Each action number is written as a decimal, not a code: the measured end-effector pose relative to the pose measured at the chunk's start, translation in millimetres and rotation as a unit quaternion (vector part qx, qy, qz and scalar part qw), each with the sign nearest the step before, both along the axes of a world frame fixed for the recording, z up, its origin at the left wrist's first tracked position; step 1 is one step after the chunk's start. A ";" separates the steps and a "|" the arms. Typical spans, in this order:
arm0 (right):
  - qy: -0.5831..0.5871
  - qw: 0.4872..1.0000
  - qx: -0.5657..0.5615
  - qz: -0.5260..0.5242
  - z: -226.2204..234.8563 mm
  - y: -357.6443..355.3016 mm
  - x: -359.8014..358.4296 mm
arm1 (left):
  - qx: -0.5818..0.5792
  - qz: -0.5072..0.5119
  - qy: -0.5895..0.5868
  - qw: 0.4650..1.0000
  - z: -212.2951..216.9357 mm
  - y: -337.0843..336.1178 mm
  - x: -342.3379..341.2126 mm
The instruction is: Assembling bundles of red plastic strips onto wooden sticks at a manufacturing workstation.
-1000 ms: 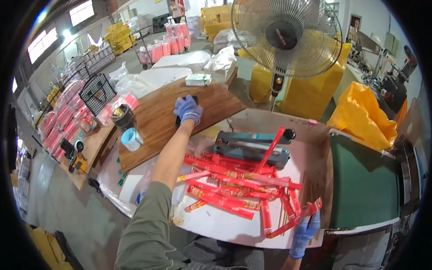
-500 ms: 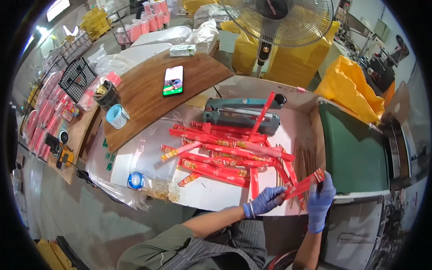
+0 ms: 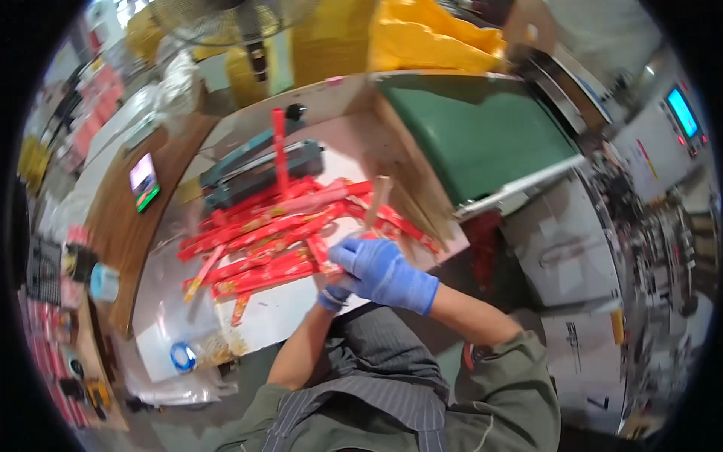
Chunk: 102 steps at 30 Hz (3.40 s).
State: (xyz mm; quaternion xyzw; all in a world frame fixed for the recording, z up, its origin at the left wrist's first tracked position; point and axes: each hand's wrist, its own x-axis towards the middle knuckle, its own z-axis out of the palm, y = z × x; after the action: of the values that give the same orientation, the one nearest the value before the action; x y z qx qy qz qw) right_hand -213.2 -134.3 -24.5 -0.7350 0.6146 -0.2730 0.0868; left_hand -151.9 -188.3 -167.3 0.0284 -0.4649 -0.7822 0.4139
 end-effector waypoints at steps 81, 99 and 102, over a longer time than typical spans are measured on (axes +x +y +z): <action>-0.338 0.860 -0.381 0.018 163.4 -164.0 -22.4 | -0.085 0.387 -0.535 0.746 -34.8 -65.2 112.6; -0.519 0.846 0.121 -0.023 58.0 -76.8 -14.3 | 0.262 -0.187 -0.184 0.929 134.7 9.4 186.1; -0.212 0.974 -0.040 0.066 31.5 -79.8 -15.3 | 0.252 -0.054 -0.246 0.934 124.1 27.6 172.8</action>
State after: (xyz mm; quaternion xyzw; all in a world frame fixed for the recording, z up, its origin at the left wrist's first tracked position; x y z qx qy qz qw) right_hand -228.5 -214.1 6.9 -0.7023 0.5210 -0.4403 0.2037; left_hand 20.8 -160.6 -43.3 0.2981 -0.3406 -0.8633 0.2230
